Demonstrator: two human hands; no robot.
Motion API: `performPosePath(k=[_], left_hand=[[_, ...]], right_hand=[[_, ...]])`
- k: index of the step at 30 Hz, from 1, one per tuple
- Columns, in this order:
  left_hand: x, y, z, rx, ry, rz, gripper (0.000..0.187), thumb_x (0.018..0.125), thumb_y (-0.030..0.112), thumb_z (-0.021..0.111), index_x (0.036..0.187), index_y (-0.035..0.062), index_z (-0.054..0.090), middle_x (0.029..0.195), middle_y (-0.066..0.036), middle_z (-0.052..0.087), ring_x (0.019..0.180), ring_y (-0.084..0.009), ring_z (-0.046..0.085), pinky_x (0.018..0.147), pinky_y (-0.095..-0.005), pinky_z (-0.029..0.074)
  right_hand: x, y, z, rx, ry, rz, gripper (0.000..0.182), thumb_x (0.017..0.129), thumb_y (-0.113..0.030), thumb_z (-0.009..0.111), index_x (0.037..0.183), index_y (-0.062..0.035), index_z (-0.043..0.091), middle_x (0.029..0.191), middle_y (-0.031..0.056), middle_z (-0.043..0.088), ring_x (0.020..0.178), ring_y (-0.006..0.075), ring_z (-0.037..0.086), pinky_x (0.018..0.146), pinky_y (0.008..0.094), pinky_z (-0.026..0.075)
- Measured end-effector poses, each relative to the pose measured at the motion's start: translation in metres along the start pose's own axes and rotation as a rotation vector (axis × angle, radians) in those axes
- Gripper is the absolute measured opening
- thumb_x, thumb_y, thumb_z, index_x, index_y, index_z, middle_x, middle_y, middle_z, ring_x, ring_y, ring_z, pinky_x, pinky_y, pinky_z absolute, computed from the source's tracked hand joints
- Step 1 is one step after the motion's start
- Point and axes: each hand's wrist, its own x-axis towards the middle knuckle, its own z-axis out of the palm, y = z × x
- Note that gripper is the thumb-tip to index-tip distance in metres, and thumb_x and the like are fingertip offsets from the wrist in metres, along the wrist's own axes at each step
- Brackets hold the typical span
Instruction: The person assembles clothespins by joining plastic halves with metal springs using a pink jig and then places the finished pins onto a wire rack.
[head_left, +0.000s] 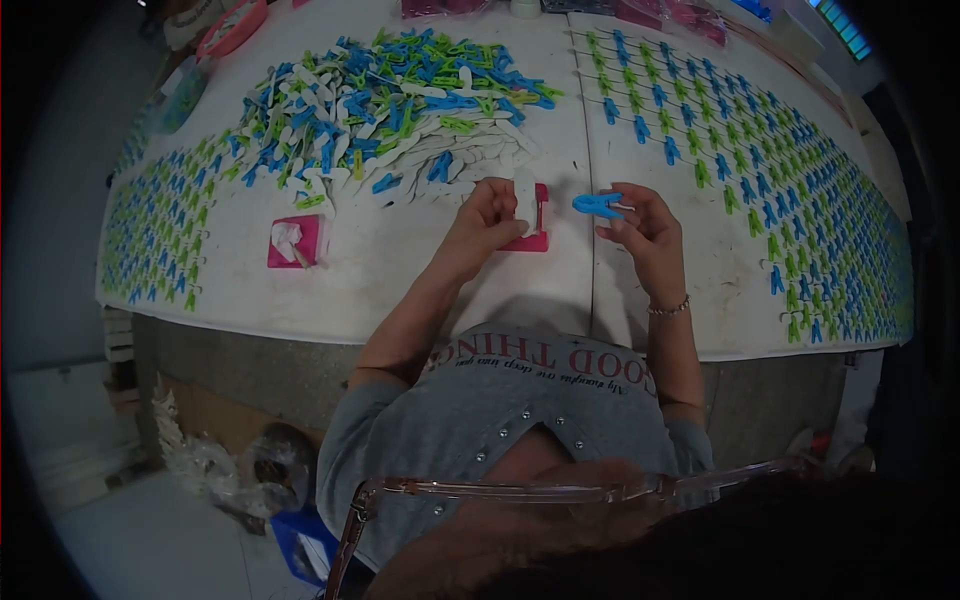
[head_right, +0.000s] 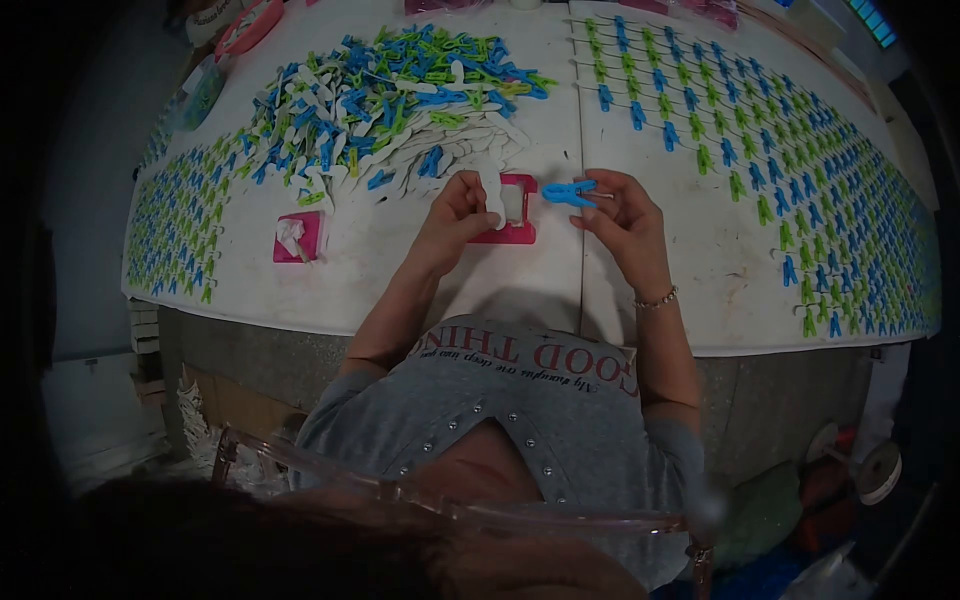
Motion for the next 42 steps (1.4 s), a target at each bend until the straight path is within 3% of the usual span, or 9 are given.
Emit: performPosePath(k=[9, 20, 23, 26, 28, 32, 34, 38, 42], left_hand=[[0.002, 0.000, 0.010, 0.100, -0.102, 0.085, 0.038, 0.072, -0.005, 0.064, 0.100, 0.0110, 0.045, 0.084, 0.004, 0.040, 0.075, -0.0049, 0.039, 0.070, -0.0195, 0.037], [0.001, -0.001, 0.012, 0.193, -0.152, 0.125, 0.038, 0.071, -0.005, 0.065, 0.100, 0.0106, 0.045, 0.083, 0.003, 0.041, 0.076, -0.0064, 0.042, 0.071, -0.0214, 0.040], [0.002, -0.003, 0.016, 0.209, -0.114, 0.130, 0.042, 0.070, -0.005, 0.065, 0.104, 0.0096, 0.046, 0.089, 0.003, 0.043, 0.079, -0.0072, 0.039, 0.071, -0.0208, 0.035], [0.006, -0.004, 0.016, 0.338, -0.100, 0.227, 0.039, 0.073, -0.004, 0.063, 0.108, 0.0063, 0.048, 0.095, 0.000, 0.049, 0.082, -0.0091, 0.045, 0.076, -0.0222, 0.039], [0.006, -0.003, 0.009, 0.353, -0.046, 0.257, 0.036, 0.077, -0.002, 0.062, 0.110, 0.0043, 0.048, 0.100, -0.003, 0.053, 0.086, -0.0104, 0.048, 0.080, -0.0241, 0.041], [0.016, -0.025, -0.044, 0.425, 0.324, 0.321, 0.024, 0.084, -0.001, 0.056, 0.107, 0.0035, 0.050, 0.101, -0.005, 0.054, 0.091, -0.0134, 0.052, 0.081, -0.0257, 0.042], [0.018, -0.037, -0.071, 0.408, 0.385, 0.337, 0.022, 0.085, 0.002, 0.055, 0.106, 0.0034, 0.050, 0.100, -0.005, 0.054, 0.090, -0.0136, 0.051, 0.081, -0.0258, 0.042], [0.019, -0.052, -0.091, 0.303, 0.579, 0.323, 0.018, 0.088, 0.009, 0.054, 0.104, 0.0032, 0.050, 0.096, -0.004, 0.053, 0.086, -0.0135, 0.049, 0.079, -0.0256, 0.041], [0.019, -0.051, -0.087, 0.288, 0.598, 0.305, 0.019, 0.087, 0.012, 0.054, 0.103, 0.0029, 0.050, 0.095, -0.004, 0.052, 0.085, -0.0132, 0.048, 0.078, -0.0255, 0.040]], right_hand=[[-0.020, 0.016, 0.000, -0.207, -0.067, -0.033, 0.027, 0.083, 0.000, 0.066, 0.109, 0.0007, 0.058, 0.098, 0.0052, 0.066, 0.092, 0.0106, 0.063, 0.082, 0.0233, 0.049], [-0.014, 0.017, 0.011, -0.190, -0.148, -0.023, 0.031, 0.083, 0.001, 0.066, 0.113, 0.0009, 0.056, 0.099, 0.0050, 0.065, 0.090, 0.0074, 0.060, 0.079, 0.0215, 0.048], [-0.017, 0.016, 0.006, -0.243, -0.132, -0.007, 0.031, 0.083, 0.000, 0.066, 0.112, -0.0009, 0.056, 0.099, 0.0038, 0.065, 0.088, 0.0059, 0.059, 0.077, 0.0217, 0.048], [-0.028, 0.009, -0.011, -0.243, 0.058, -0.037, 0.024, 0.086, -0.007, 0.065, 0.107, -0.0028, 0.056, 0.092, 0.0002, 0.064, 0.081, 0.0040, 0.056, 0.072, 0.0209, 0.046], [-0.034, 0.022, -0.046, -0.264, 0.027, -0.092, 0.017, 0.090, -0.015, 0.061, 0.102, -0.0034, 0.057, 0.084, -0.0022, 0.061, 0.074, 0.0030, 0.053, 0.068, 0.0199, 0.044], [-0.071, 0.025, -0.116, -0.487, 0.341, -0.130, 0.019, 0.093, -0.021, 0.057, 0.095, -0.0023, 0.058, 0.074, -0.0011, 0.057, 0.065, 0.0052, 0.049, 0.061, 0.0220, 0.044], [-0.102, 0.026, -0.150, -0.343, 0.673, -0.011, 0.022, 0.095, -0.024, 0.053, 0.093, -0.0028, 0.059, 0.072, 0.0002, 0.057, 0.063, 0.0061, 0.051, 0.059, 0.0222, 0.045], [-0.152, 0.025, -0.211, -0.180, 1.019, 0.080, 0.024, 0.095, -0.025, 0.050, 0.092, -0.0023, 0.060, 0.070, 0.0035, 0.059, 0.057, 0.0098, 0.055, 0.052, 0.0232, 0.045], [-0.170, 0.015, -0.267, -0.187, 1.140, 0.137, 0.024, 0.095, -0.025, 0.051, 0.094, -0.0028, 0.058, 0.069, 0.0030, 0.058, 0.056, 0.0110, 0.056, 0.053, 0.0239, 0.048]])
